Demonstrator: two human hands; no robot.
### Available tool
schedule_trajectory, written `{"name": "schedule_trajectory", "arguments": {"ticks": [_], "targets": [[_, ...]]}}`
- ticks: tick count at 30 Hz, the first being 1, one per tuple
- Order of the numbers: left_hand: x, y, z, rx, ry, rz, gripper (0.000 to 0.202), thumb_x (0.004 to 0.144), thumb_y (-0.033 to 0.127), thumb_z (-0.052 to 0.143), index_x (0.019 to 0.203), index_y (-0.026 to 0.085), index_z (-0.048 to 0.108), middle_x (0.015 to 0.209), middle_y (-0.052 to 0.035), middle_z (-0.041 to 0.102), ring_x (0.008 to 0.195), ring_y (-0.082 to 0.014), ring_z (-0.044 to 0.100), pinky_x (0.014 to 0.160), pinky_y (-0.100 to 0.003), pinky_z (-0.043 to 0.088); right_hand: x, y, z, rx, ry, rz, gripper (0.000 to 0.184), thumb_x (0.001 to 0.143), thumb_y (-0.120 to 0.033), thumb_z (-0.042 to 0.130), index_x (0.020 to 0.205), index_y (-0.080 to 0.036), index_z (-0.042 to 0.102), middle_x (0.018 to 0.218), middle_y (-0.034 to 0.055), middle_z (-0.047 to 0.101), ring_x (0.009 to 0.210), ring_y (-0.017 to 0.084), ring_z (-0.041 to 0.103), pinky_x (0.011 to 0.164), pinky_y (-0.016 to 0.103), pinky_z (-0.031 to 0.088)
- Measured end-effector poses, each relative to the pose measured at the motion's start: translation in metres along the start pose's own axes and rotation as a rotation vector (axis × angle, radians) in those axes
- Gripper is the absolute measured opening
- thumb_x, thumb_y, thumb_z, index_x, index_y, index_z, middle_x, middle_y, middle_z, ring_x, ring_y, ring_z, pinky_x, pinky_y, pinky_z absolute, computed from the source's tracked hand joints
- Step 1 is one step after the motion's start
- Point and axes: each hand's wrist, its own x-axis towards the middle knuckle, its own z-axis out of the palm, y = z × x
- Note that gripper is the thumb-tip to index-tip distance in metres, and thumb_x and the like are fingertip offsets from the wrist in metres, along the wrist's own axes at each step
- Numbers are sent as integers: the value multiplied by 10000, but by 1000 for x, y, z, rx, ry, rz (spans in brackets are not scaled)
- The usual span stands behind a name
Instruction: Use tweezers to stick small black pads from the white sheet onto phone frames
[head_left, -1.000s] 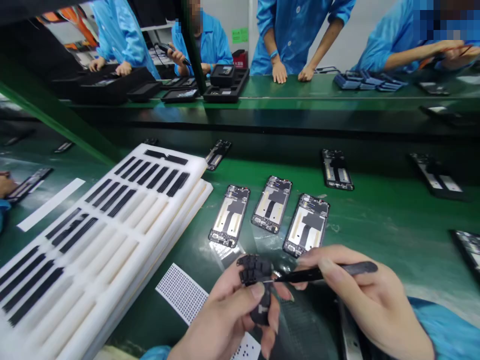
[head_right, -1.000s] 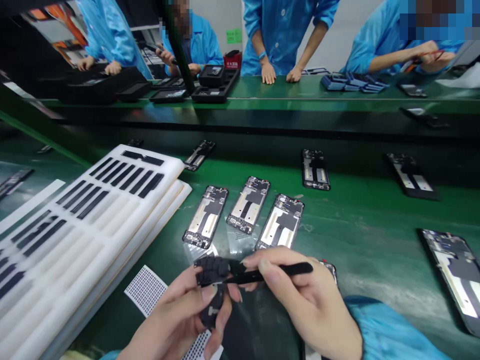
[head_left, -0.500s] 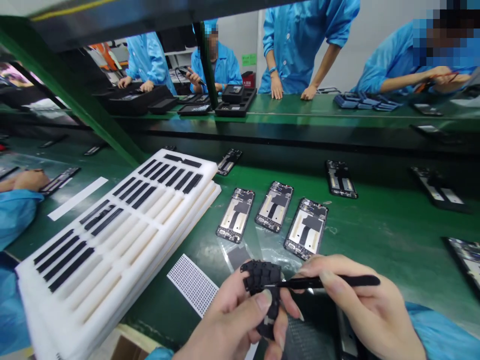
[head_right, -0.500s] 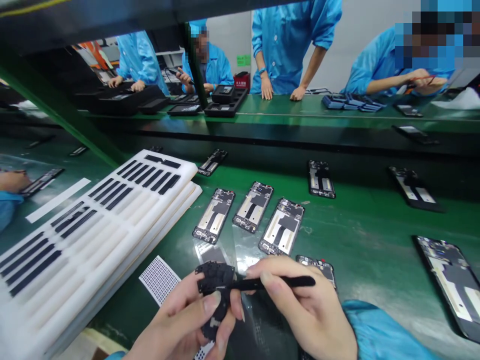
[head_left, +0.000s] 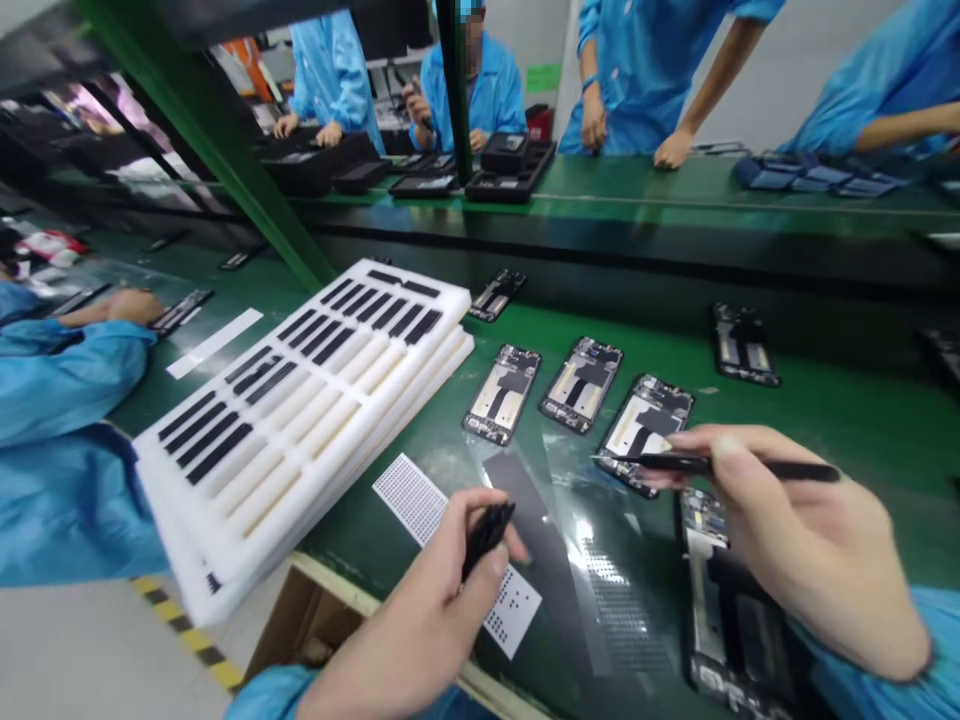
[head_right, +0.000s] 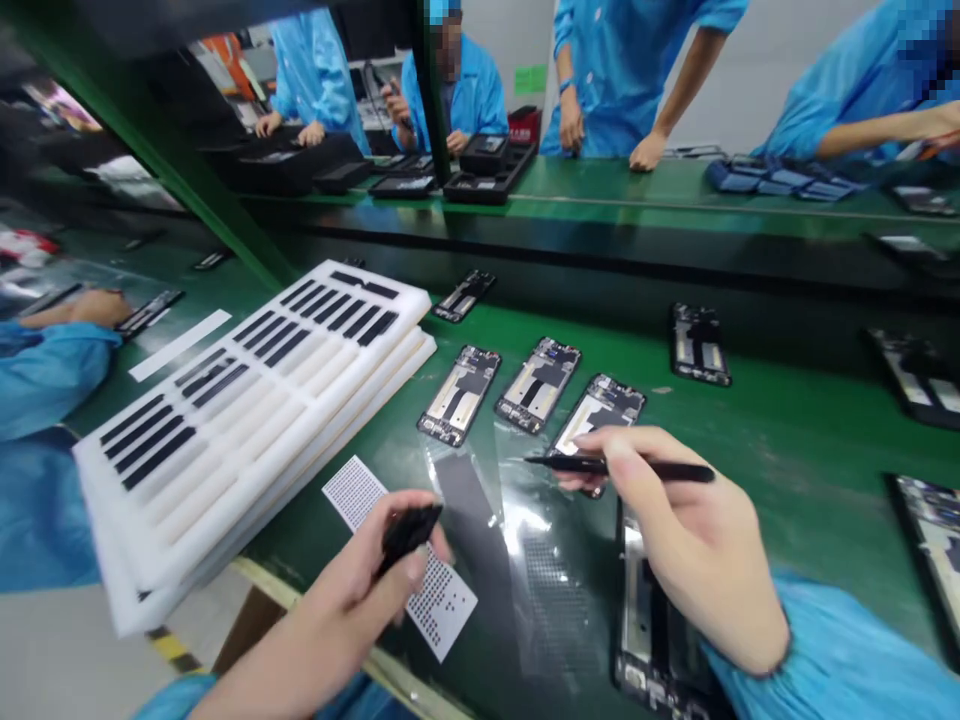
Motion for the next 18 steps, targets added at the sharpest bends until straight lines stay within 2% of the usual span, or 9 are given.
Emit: {"name": "schedule_trajectory", "arguments": {"ticks": [2,4,5,6,8,10,12,15,18], "targets": [[-23,-24,-9,447,4,25,457,994,287,449,1448,286,401,1079,-74,686,900,-219,654,776,-305,519,0,0,14,82,-228,54,315,958,-472,597,852,-228,766,905,68,787,742,229,772,677,283,649],[-46,-47,-10,827,18,155,528,908,118,423,1415,256,476,1154,-98,696,946,-245,680,788,-318,543,-10,4,33,194,-515,88,315,988,-437,558,894,-204,748,845,58,775,685,190,760,634,243,635],[-55,-58,-8,997,47,218,558,879,75,411,1404,240,506,1209,-113,690,962,-250,684,797,-322,552,-17,8,43,224,-618,85,304,1010,-406,525,946,-195,735,839,53,770,689,175,756,643,232,628],[-63,-65,-4,1142,67,276,571,874,57,406,1406,232,521,1305,-123,661,994,-252,681,808,-322,559,-25,13,51,227,-689,62,290,1027,-373,498,996,-190,720,850,51,768,716,167,754,675,231,621],[-71,-74,5,1349,61,346,581,908,58,400,1454,230,496,1487,-114,545,1009,-235,677,792,-297,568,-39,23,61,168,-751,-40,251,1036,-317,487,1043,-191,704,903,54,771,804,168,752,750,241,601],[-72,-75,14,1441,-2,365,593,934,60,383,1495,239,456,1595,-71,403,990,-212,677,749,-270,569,-46,31,63,109,-766,-146,214,1028,-270,503,1041,-194,703,939,58,776,871,173,748,801,246,578],[-70,-74,19,1458,-55,350,616,931,49,356,1513,234,433,1622,-42,327,974,-212,680,719,-277,574,-47,35,62,101,-774,-194,194,1022,-234,510,1033,-196,701,942,55,776,868,165,745,794,235,565],[-67,-71,21,1416,-101,341,603,930,95,361,1522,194,420,1616,-53,305,960,-244,684,686,-322,590,-42,35,59,118,-787,-235,175,1012,-198,523,1024,-208,697,945,46,775,848,152,740,781,223,553],[-64,-70,20,1401,-139,365,637,890,85,384,1526,127,402,1586,-112,345,922,-261,695,636,-339,594,-41,36,58,119,-799,-268,168,1001,-168,537,1048,-212,692,965,46,778,869,151,741,804,221,548]]}}
